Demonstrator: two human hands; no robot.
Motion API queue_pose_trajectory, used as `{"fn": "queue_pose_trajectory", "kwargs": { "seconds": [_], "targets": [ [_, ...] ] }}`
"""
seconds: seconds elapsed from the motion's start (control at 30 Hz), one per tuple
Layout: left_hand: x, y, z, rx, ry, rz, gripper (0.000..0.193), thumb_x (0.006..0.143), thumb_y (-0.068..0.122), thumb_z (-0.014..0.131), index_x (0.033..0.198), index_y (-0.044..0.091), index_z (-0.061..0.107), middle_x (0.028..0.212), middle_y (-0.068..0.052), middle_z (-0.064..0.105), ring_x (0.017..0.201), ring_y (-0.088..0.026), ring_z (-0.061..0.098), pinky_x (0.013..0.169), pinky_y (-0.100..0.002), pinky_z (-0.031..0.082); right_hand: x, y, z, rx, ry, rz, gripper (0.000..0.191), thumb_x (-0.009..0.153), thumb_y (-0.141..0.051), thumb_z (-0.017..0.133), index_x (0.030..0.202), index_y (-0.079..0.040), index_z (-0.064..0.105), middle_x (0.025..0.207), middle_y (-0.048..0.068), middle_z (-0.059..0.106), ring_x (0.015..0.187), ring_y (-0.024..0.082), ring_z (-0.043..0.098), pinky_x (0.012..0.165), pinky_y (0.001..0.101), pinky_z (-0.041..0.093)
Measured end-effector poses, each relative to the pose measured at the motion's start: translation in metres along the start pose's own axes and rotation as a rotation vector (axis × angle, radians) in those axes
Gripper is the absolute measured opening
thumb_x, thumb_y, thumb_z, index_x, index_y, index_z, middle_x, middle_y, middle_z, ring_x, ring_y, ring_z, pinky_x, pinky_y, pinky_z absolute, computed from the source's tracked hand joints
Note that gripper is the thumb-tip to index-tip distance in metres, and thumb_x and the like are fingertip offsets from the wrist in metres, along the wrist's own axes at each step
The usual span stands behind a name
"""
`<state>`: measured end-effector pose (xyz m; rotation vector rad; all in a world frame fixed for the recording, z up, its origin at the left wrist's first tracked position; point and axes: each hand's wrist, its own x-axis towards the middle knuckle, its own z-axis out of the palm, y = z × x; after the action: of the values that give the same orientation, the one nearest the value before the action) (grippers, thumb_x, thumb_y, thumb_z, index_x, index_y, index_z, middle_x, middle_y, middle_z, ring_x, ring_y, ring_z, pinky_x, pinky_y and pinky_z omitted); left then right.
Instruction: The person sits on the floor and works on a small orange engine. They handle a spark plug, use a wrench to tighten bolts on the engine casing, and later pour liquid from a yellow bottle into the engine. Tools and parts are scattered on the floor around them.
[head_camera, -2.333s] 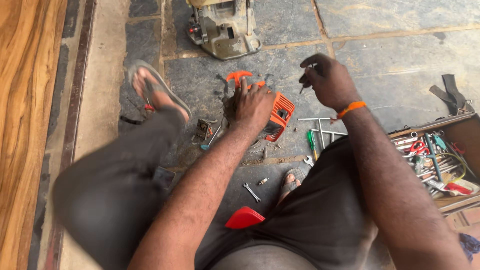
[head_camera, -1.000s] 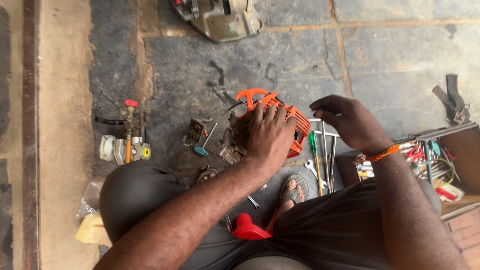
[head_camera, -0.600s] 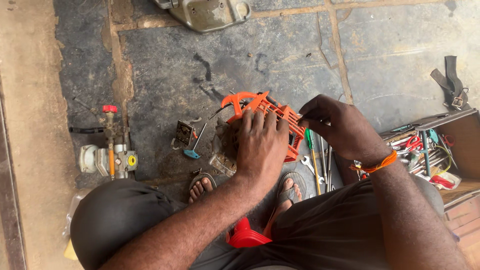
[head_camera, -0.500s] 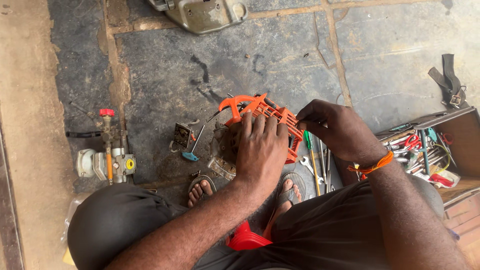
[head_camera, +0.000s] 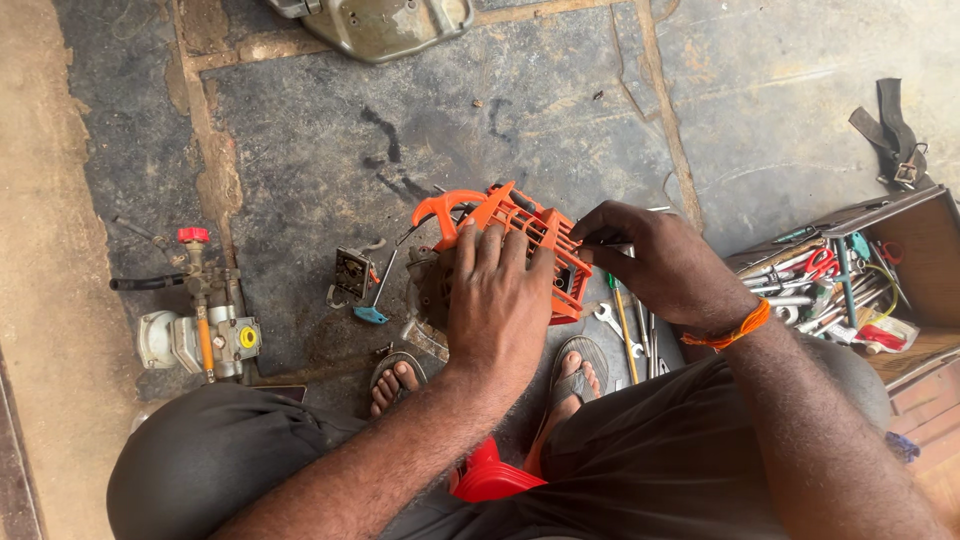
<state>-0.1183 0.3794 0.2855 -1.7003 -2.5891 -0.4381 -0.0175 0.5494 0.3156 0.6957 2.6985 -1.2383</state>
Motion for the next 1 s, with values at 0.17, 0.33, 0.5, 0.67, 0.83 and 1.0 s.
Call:
{"fn": "queue_pose_trajectory", "kwargs": {
  "seconds": [0.17, 0.33, 0.5, 0.67, 0.83, 1.0],
  "targets": [
    [-0.0003, 0.0006, 0.0004, -0.010, 0.033, 0.009, 0.029, 0.085, 0.013, 0.072, 0.111, 0.003, 0.069, 0.101, -0.016, 0.064, 0.112, -0.031, 0.060, 0.117, -0.055, 0.035, -0.0030, 0.0001, -0.0020, 0.008, -0.008, 0.005, 0.020, 0.093, -0.009, 0.068, 0.112, -0.004, 0.071, 0.099, 0.012, 0.078, 0.093, 0.021, 0.076, 0.082, 0.0366, 0.058],
    [0.0013, 0.0005, 0.0021, 0.078, -0.077, -0.013, 0.019, 0.091, 0.014, 0.071, 0.107, 0.004, 0.068, 0.103, -0.015, 0.064, 0.114, -0.030, 0.060, 0.119, -0.054, 0.035, -0.0029, 0.0018, -0.0004, 0.002, -0.012, -0.012, 0.021, 0.092, -0.008, 0.068, 0.112, -0.004, 0.070, 0.100, 0.012, 0.078, 0.096, 0.021, 0.077, 0.084, 0.0359, 0.058],
    [-0.0008, 0.0002, 0.0034, 0.055, 0.070, 0.015, 0.029, 0.084, 0.016, 0.071, 0.109, 0.004, 0.069, 0.102, -0.015, 0.064, 0.114, -0.030, 0.060, 0.116, -0.053, 0.035, -0.0023, 0.0009, 0.0013, 0.017, -0.032, 0.014, 0.019, 0.092, -0.007, 0.068, 0.110, -0.005, 0.072, 0.100, 0.010, 0.080, 0.096, 0.020, 0.077, 0.086, 0.0352, 0.058],
    [-0.0025, -0.0023, 0.0056, 0.008, 0.005, -0.002, 0.021, 0.093, 0.019, 0.071, 0.105, 0.002, 0.068, 0.105, -0.017, 0.064, 0.116, -0.032, 0.059, 0.119, -0.054, 0.032, -0.0032, -0.0021, 0.0006, -0.021, -0.012, -0.020, 0.018, 0.091, -0.006, 0.068, 0.108, -0.006, 0.073, 0.101, 0.010, 0.079, 0.098, 0.021, 0.077, 0.087, 0.0366, 0.057],
    [0.0010, 0.0001, 0.0064, 0.114, -0.057, -0.016, 0.022, 0.089, 0.017, 0.071, 0.107, 0.004, 0.069, 0.108, -0.015, 0.066, 0.118, -0.030, 0.059, 0.120, -0.052, 0.032, -0.0030, -0.0049, 0.0014, -0.046, -0.006, -0.020, 0.018, 0.091, -0.008, 0.067, 0.108, -0.006, 0.073, 0.100, 0.011, 0.079, 0.097, 0.022, 0.077, 0.085, 0.0375, 0.057],
    [-0.0012, 0.0004, 0.0046, 0.068, -0.020, 0.012, 0.027, 0.088, 0.017, 0.071, 0.112, 0.004, 0.070, 0.108, -0.015, 0.067, 0.118, -0.030, 0.059, 0.119, -0.054, 0.032, -0.0034, -0.0054, 0.0011, -0.069, -0.020, -0.013, 0.018, 0.092, -0.009, 0.067, 0.108, -0.006, 0.072, 0.100, 0.011, 0.078, 0.097, 0.023, 0.076, 0.085, 0.0377, 0.057]
  ]
}}
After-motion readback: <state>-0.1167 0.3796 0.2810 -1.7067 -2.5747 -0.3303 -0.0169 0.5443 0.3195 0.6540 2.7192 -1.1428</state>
